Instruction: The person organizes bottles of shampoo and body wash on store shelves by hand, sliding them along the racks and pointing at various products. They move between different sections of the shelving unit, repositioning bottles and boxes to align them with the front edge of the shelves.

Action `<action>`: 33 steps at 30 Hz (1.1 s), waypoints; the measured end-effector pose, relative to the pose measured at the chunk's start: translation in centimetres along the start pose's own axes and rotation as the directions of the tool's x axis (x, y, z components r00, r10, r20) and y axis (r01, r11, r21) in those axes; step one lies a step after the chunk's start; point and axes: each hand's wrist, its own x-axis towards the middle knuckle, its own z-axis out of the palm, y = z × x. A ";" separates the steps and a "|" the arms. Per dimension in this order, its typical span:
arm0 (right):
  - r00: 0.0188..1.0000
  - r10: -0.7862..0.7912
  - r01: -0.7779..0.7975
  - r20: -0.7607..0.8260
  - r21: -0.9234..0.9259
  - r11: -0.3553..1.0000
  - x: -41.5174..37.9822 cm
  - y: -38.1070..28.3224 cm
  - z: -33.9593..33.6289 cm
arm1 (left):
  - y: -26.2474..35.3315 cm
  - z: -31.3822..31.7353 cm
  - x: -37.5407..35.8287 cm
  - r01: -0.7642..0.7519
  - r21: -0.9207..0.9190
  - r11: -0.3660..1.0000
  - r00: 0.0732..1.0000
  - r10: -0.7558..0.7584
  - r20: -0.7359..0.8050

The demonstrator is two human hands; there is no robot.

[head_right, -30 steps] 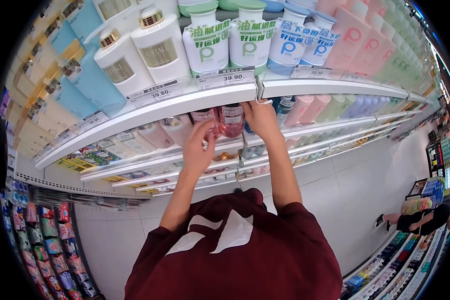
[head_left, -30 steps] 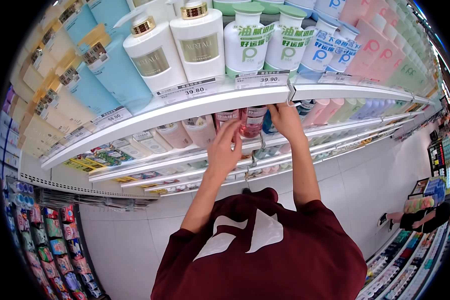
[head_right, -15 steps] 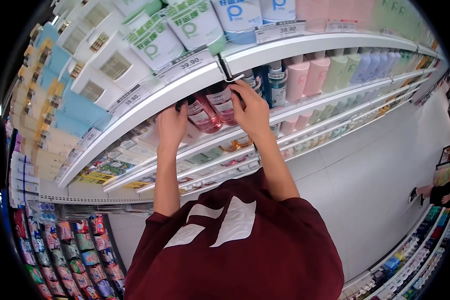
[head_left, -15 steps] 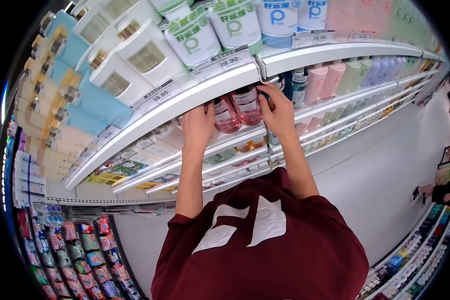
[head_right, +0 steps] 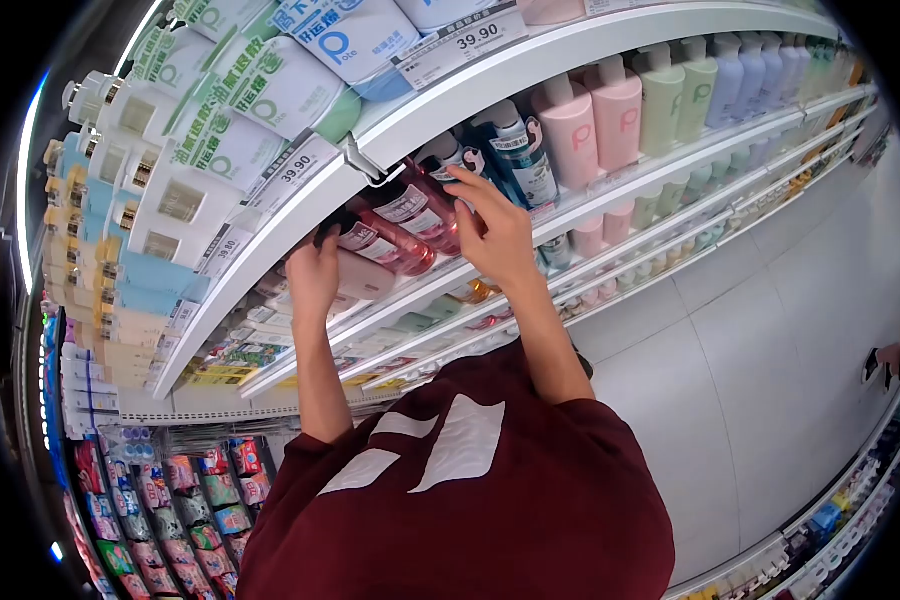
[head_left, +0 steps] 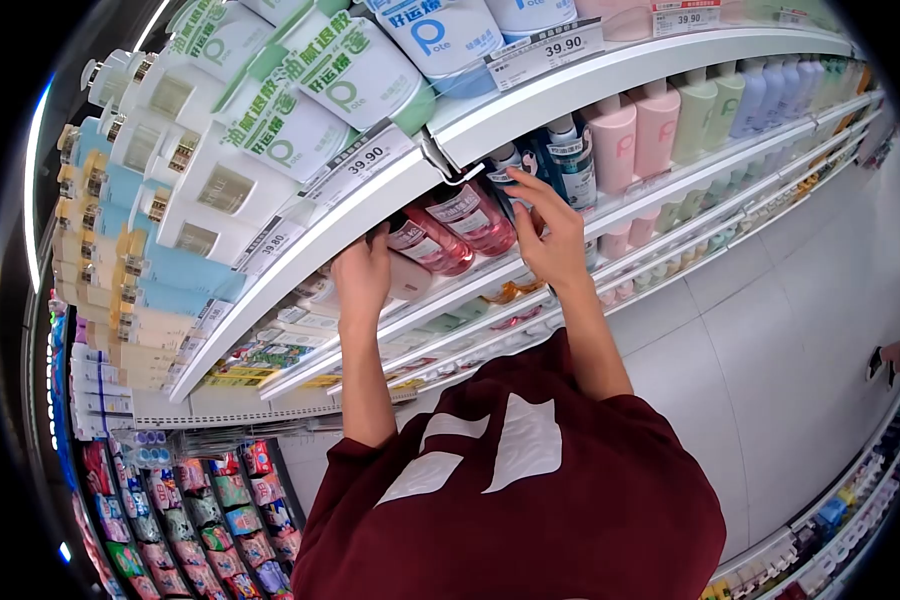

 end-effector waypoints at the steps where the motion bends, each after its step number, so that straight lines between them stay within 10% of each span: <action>1: 1.000 -0.004 0.004 -0.006 0.026 1.000 0.1 0.1 0.0 | -0.1 0.0 0.0 -0.011 0.009 1.000 1.000 0.011 -0.005; 17: 0.984 0.065 -0.042 -0.163 0.144 0.989 -1.1 3.5 -3.9 | 0.2 -0.2 -0.1 -0.168 0.139 0.976 0.985 0.171 -0.014; 25: 0.929 0.027 -0.040 -0.369 -0.028 0.999 -3.2 7.1 -9.7 | 1.5 0.2 -0.9 0.183 0.004 0.983 0.979 -0.183 0.091; 27: 0.860 0.082 -0.142 -0.504 -0.082 0.986 -5.3 9.1 -12.4 | 1.4 1.6 -3.1 -0.107 0.100 0.989 0.938 0.134 -0.319; 29: 0.821 0.157 -0.278 -0.550 -0.145 0.950 -7.9 11.1 -15.0 | 1.9 3.6 -4.5 -0.484 -0.071 0.872 0.831 0.433 -0.349; 33: 0.726 0.320 -0.505 -0.609 -0.156 0.849 -12.2 13.2 -18.1 | 7.3 9.0 -8.7 -0.434 -0.397 0.809 0.844 0.519 0.135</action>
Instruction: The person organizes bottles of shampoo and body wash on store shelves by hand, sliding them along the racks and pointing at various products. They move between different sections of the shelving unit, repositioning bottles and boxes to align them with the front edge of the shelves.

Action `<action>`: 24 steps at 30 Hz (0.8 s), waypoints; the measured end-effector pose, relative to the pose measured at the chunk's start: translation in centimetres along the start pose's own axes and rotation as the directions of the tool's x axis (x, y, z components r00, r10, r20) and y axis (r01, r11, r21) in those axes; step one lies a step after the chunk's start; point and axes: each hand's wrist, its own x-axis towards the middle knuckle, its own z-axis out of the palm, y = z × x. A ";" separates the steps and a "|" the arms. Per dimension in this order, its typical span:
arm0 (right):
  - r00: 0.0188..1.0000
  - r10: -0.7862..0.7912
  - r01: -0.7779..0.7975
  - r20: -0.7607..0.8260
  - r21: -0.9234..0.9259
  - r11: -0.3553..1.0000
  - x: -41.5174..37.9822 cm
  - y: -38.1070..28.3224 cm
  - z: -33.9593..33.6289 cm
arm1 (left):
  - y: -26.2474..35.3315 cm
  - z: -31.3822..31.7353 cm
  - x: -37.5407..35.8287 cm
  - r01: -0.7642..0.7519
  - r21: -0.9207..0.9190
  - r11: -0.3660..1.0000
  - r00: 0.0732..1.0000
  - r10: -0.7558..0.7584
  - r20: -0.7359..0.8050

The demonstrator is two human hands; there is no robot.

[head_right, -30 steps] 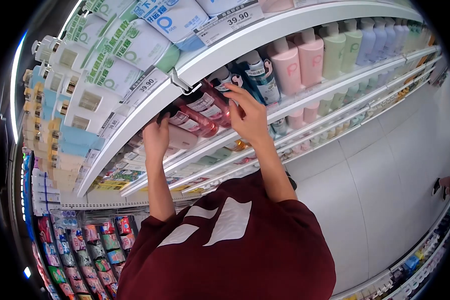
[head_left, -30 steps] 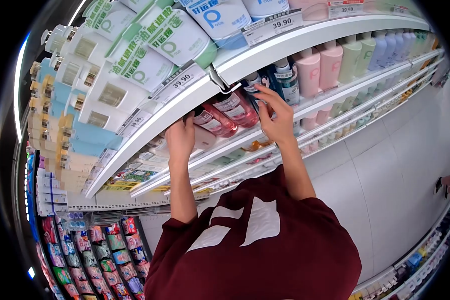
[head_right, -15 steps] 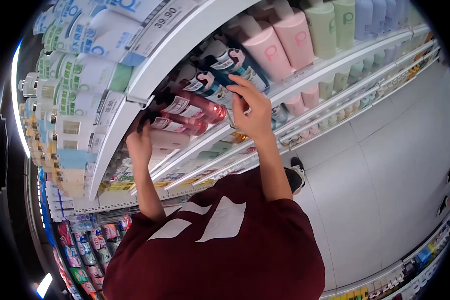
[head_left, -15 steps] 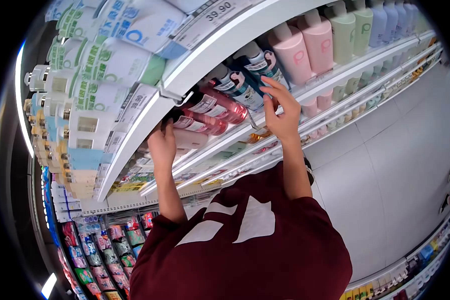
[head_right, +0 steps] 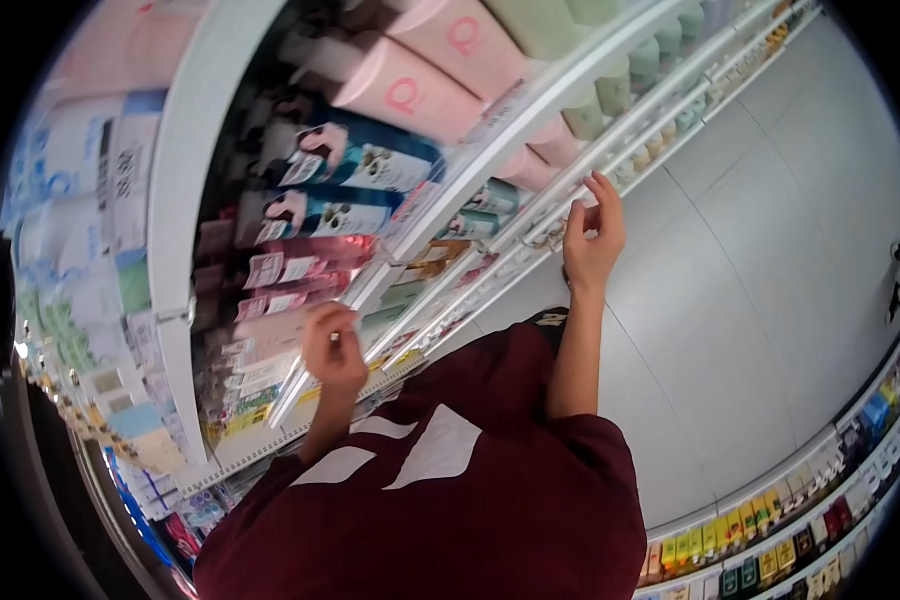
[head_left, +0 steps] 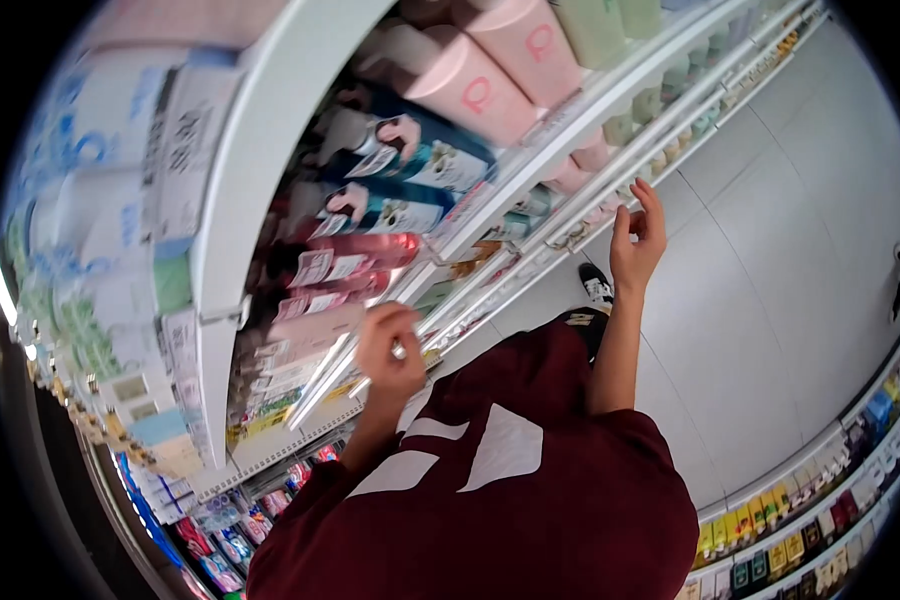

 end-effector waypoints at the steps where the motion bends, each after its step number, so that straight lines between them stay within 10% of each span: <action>1: 0.999 0.043 -0.043 0.000 -0.042 0.998 -0.5 0.5 -0.8 | 0.0 2.0 -0.2 0.062 -0.121 0.991 0.995 -0.052 0.088; 11: 0.980 0.199 -0.200 -0.029 -0.193 0.960 -3.1 1.1 -8.4 | 2.9 14.1 1.6 0.167 -0.497 0.851 0.906 0.066 0.418; 17: 0.965 0.110 -0.081 0.238 -0.130 0.988 -1.8 -2.6 -4.3 | 2.3 10.9 2.7 0.135 -0.477 0.868 0.978 -0.040 0.204; 24: 0.647 -0.117 0.087 0.754 0.080 0.993 -3.1 -10.7 5.6 | -0.5 3.2 0.0 0.258 -0.337 0.906 0.934 -0.322 -0.151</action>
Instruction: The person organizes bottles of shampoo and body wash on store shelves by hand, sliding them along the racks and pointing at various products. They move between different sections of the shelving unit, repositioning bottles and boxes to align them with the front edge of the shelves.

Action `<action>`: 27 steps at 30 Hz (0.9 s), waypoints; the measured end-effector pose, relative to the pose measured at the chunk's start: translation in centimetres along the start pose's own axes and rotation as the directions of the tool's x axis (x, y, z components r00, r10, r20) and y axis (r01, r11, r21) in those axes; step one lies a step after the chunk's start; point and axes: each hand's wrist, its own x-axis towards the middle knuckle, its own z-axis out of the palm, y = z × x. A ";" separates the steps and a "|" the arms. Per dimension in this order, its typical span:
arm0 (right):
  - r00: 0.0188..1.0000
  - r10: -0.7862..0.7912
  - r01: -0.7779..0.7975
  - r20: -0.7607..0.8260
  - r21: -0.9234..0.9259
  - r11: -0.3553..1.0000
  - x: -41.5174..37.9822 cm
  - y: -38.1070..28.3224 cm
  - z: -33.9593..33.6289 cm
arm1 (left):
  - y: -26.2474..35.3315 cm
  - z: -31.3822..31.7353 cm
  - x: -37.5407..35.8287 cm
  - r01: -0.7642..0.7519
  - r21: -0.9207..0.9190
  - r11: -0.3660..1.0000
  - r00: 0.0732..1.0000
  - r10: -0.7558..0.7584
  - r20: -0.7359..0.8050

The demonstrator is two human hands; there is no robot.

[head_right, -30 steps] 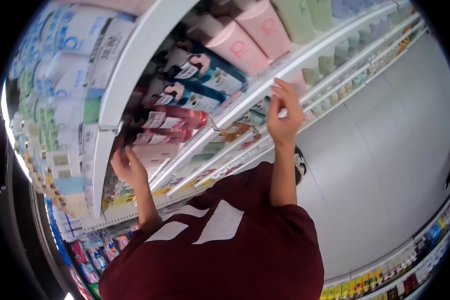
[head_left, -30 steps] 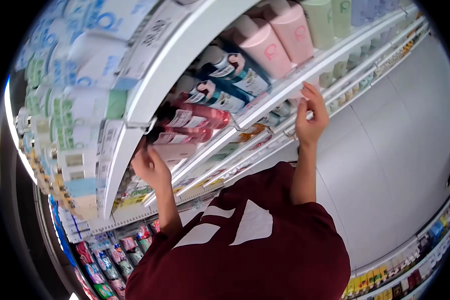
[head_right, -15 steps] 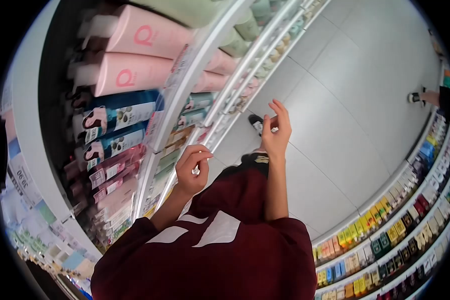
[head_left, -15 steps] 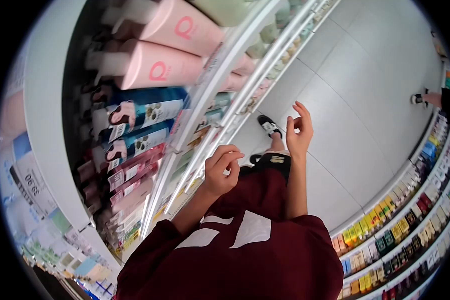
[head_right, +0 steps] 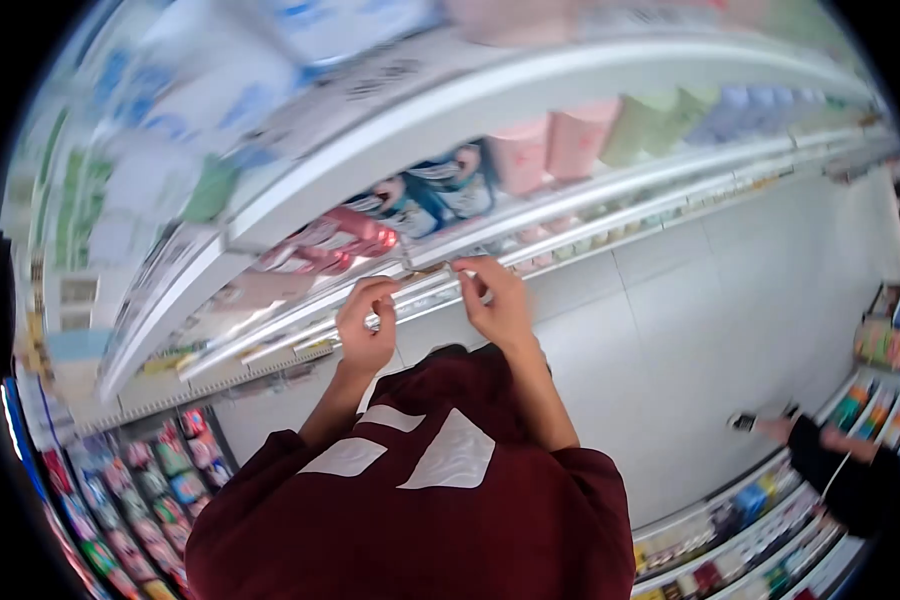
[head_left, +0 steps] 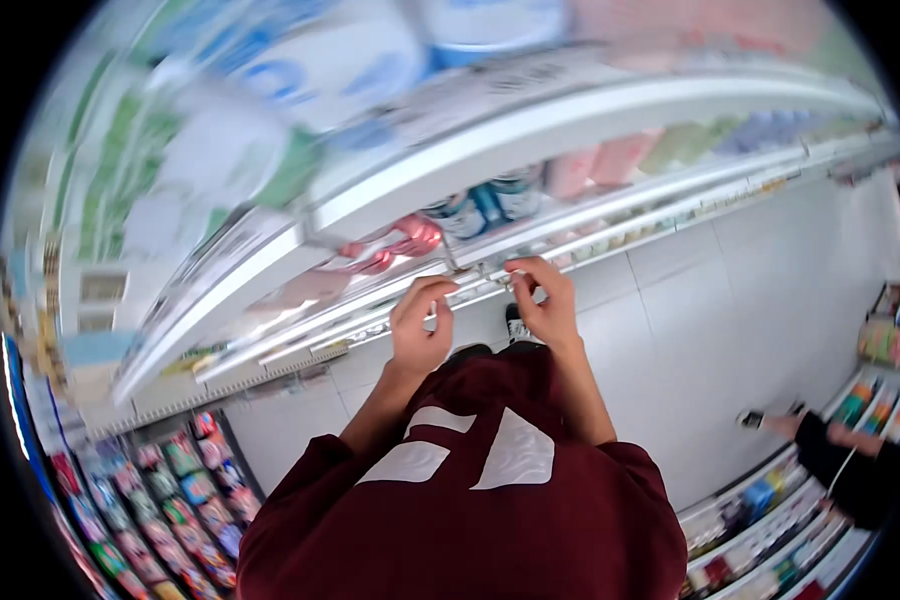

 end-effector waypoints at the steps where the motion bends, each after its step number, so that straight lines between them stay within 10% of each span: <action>1: 0.995 -0.060 0.058 0.077 0.026 0.998 0.8 -1.4 1.4 | -1.0 -1.4 -0.4 -0.026 0.049 0.998 0.995 0.030 -0.095; 4: 0.954 -0.161 0.147 0.251 0.076 0.986 2.6 -4.8 5.4 | -2.2 -5.5 -1.6 0.049 0.212 0.976 0.960 0.013 -0.280; 10: 0.882 -0.168 0.355 0.440 -0.387 0.851 4.9 -4.4 9.3 | -4.8 -8.2 -2.2 0.228 0.554 0.801 0.968 -0.127 -0.216; 18: 0.869 0.098 0.257 0.486 -0.612 0.748 6.0 -4.8 10.4 | -6.2 -6.6 -1.7 0.323 0.465 0.824 0.946 -0.276 -0.168; 27: 0.860 0.037 0.277 0.509 -0.526 0.804 5.9 -4.3 10.2 | -6.0 -6.9 -1.9 0.343 0.398 0.851 0.936 -0.272 -0.225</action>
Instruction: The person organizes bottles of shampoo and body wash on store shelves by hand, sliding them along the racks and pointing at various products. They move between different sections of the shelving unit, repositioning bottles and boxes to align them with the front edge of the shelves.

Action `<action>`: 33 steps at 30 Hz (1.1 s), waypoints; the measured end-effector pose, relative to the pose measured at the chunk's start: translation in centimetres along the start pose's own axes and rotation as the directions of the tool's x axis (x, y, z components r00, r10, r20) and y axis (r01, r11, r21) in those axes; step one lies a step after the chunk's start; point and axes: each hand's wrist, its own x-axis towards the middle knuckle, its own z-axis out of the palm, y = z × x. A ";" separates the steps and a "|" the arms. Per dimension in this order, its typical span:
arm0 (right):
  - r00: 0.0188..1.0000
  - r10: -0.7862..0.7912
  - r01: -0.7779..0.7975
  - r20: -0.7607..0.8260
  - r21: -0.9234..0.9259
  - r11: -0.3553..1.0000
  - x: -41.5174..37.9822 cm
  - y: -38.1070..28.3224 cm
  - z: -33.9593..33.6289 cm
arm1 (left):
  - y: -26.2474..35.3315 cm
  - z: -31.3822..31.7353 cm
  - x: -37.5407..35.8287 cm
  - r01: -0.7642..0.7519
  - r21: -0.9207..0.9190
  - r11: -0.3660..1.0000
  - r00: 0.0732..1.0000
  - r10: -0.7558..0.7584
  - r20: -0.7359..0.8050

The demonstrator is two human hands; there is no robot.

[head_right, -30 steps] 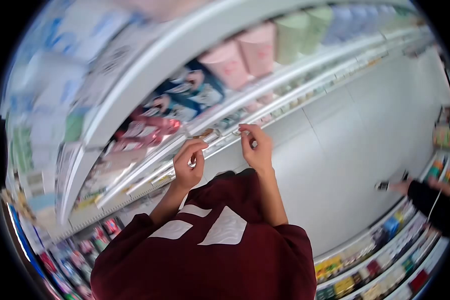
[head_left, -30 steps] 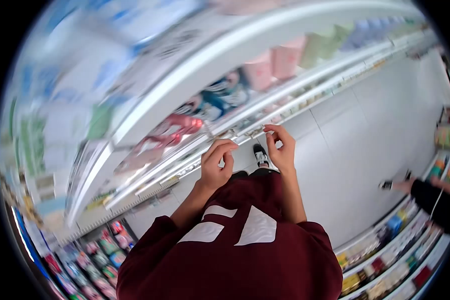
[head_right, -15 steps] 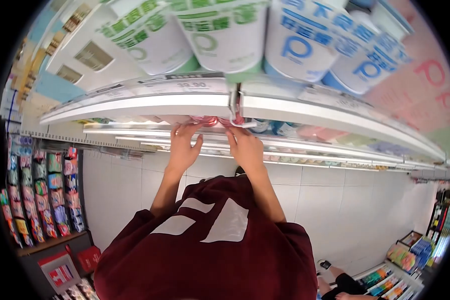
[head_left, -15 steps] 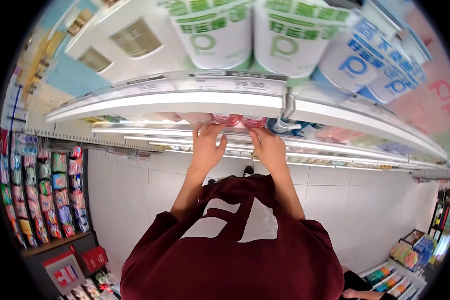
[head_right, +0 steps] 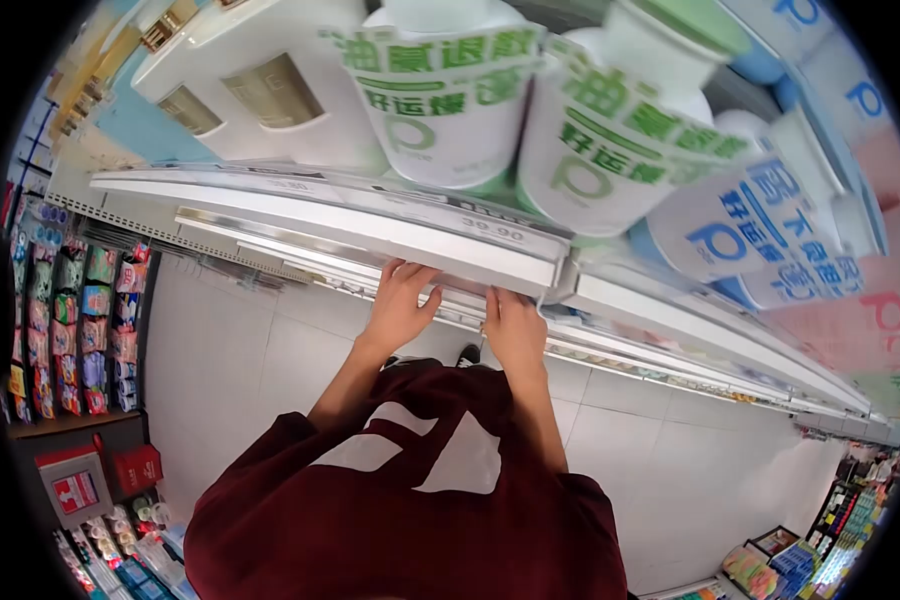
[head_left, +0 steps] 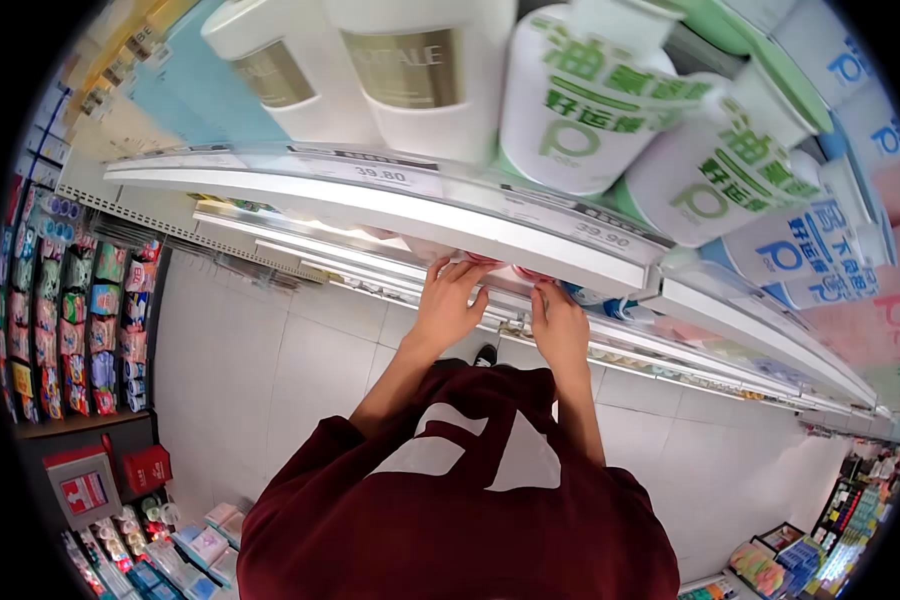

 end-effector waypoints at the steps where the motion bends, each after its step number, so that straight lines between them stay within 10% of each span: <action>1: 1.000 -0.011 0.011 0.000 -0.019 1.000 0.0 -0.1 -0.3 | -0.3 -0.3 -0.2 0.015 -0.030 0.999 1.000 -0.015 -0.010; 16: 0.946 -0.304 0.280 0.112 0.191 0.941 2.2 -11.5 7.2 | -10.4 -10.3 -1.5 0.055 -0.083 0.995 0.959 -0.076 -0.272; 21: 0.997 -0.080 0.080 -0.006 0.064 0.995 2.6 -13.2 10.1 | -12.9 -12.0 0.4 -0.033 -0.192 0.981 0.999 0.035 0.009; 33: 0.947 0.243 -0.270 -0.212 -0.106 0.957 2.4 -16.7 12.9 | -16.8 -13.2 1.7 -0.205 -0.352 0.913 0.956 0.263 0.126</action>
